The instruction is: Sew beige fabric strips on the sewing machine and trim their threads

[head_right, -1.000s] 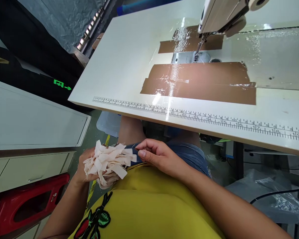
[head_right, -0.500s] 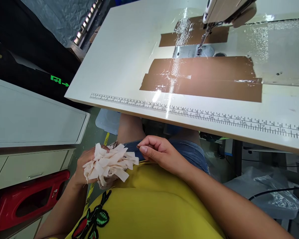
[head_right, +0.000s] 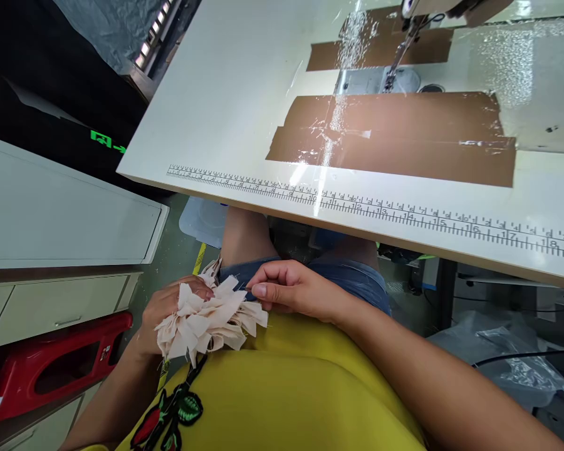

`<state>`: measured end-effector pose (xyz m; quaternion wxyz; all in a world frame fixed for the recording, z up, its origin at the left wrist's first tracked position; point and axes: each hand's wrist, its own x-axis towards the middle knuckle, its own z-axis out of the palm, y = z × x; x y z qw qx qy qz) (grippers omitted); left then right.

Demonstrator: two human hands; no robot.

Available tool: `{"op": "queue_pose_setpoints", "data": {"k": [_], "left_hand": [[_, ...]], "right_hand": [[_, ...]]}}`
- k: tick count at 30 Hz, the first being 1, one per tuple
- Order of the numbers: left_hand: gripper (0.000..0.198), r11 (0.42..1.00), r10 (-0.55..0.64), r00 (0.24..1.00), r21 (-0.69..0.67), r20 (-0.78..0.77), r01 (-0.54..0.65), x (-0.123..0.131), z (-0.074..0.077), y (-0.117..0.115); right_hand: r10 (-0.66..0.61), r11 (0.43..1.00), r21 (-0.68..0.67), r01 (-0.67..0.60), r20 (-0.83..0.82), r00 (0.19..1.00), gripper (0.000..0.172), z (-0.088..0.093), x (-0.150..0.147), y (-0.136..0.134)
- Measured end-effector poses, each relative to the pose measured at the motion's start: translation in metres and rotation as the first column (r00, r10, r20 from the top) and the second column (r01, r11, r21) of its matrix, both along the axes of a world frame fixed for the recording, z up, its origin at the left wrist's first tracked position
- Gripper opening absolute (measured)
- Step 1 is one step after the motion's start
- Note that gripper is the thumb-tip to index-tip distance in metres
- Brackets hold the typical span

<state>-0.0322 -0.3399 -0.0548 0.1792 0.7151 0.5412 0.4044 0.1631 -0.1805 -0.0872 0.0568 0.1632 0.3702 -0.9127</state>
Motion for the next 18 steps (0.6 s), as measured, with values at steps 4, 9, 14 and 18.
{"op": "queue_pose_setpoints", "data": {"k": [4,9,14,18], "left_hand": [[0.019,1.000,-0.009,1.000,-0.001,-0.014,0.009,0.0007,0.0008,0.0011],[0.022,0.999,-0.027,0.999,-0.028,-0.023,0.027,-0.0013,-0.0011,-0.0007],[0.021,0.999,-0.032,0.999,-0.023,-0.040,0.031,-0.0020,-0.0025,-0.0018],[0.020,0.999,-0.028,0.999,-0.023,-0.030,0.027,-0.0007,-0.0028,0.0000]], "right_hand": [[0.015,1.000,0.007,-0.015,-0.003,1.000,0.030,-0.0015,-0.0021,0.0009],[0.029,1.000,-0.007,-0.029,-0.015,0.999,0.029,-0.0007,-0.0039,0.0019],[0.045,0.999,-0.017,-0.046,-0.053,0.998,0.028,-0.0012,-0.0050,0.0014],[0.037,0.999,0.005,-0.037,-0.053,0.998,0.028,-0.0048,-0.0055,-0.0008]]}}
